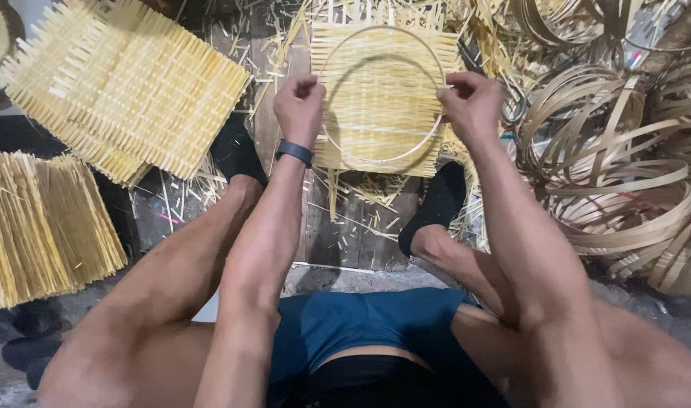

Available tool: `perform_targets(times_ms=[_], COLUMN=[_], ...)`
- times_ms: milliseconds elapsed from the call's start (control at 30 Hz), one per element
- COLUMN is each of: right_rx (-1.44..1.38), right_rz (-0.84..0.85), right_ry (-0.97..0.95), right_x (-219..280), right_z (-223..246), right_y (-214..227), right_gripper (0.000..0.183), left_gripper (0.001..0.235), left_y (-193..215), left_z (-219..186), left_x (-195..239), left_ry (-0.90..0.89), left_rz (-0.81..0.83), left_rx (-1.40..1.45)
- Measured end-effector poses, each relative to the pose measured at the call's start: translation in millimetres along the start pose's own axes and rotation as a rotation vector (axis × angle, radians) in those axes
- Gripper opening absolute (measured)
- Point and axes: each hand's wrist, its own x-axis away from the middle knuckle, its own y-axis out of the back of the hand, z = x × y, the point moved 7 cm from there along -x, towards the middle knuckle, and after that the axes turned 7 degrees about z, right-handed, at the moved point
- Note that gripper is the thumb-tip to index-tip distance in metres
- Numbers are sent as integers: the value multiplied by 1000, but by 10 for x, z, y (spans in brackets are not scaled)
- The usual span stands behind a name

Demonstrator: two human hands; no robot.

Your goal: The person sits on the floor and repeatedly assembles small round bamboo trays. They place a woven bamboo mat over a circular frame, press it down, and trim the excess with scissors. The finished trays are stacked nearby.

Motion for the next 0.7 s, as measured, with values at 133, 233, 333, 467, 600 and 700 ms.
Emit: perform_targets(times_ms=[133,233,333,467,600,700], right_rx=[234,243,250,234,242,244], right_rz=[-106,-124,-150,-169,-131,-146], right_ry=[106,131,147,114,93,123], right_x=[14,58,44,3,7,16], right_z=[-172,-185,-173,-286,-308,-347], right_y=[-108,-130,-92,-114,-143,-137], right_gripper=[23,24,22,21,19,19], left_gripper=[24,23,24,24,24,23], left_y=[27,30,60,114,106,86], left_z=[-77,-69,23,302,348,438], left_x=[93,92,-23,-9,-59,-39], left_ry=[-71,28,96,222,203,232], left_rz=[62,101,99,95,106,119], left_rx=[-505,-526,-491,-425,-349,-345])
